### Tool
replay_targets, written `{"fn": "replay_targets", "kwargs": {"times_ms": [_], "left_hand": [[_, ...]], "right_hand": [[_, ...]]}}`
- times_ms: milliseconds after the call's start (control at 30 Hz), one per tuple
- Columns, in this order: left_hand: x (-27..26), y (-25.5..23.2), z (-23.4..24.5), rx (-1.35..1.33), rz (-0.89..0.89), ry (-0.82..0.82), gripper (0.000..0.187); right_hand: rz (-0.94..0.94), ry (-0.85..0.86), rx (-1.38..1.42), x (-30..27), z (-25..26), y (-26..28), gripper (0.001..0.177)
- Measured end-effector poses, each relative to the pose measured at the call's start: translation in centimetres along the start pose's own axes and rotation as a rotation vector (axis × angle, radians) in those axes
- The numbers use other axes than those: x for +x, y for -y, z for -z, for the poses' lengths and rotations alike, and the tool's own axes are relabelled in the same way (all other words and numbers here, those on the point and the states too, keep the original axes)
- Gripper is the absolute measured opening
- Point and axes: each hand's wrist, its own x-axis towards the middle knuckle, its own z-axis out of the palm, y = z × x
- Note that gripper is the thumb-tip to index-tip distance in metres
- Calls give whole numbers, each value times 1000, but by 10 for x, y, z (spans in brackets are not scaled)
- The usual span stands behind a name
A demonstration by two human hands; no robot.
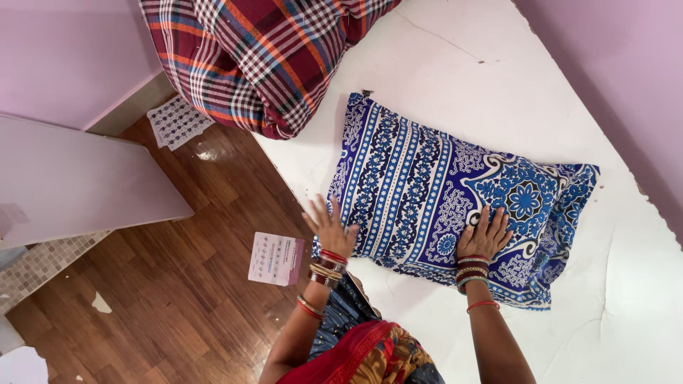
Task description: The person folds a blue and white patterned pillowcase and a red floral pillowcase by hand on a white surface and then places them inside a low shelf.
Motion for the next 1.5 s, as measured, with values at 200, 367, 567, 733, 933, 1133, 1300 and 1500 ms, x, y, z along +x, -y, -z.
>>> {"fn": "replay_targets", "kwargs": {"times_ms": [200,367,567,733,933,1133,1300,1500], "left_hand": [[-24,33,2,235,-319,274,106],[-20,42,20,131,98,-11,97],[67,-94,-7,69,-292,294,95],[89,-117,-24,102,-368,458,81],[78,-96,-38,29,-367,453,75],[71,-90,-45,-12,-350,470,75],[67,-82,-55,-51,-347,396,86],[69,-83,-61,-81,-285,459,84]], "right_hand": [[-3,-24,14,-4,-3,2,65],[-5,-35,13,2,-8,-1,64],[-3,-31,20,0,-6,-2,63],[-10,-30,26,2,-2,0,62],[-262,65,95,17,21,37,58],[528,-106,406,85,12,135,63],[838,575,-78,160,-19,171,62],[38,928,-568,255,0,119,68]]}}
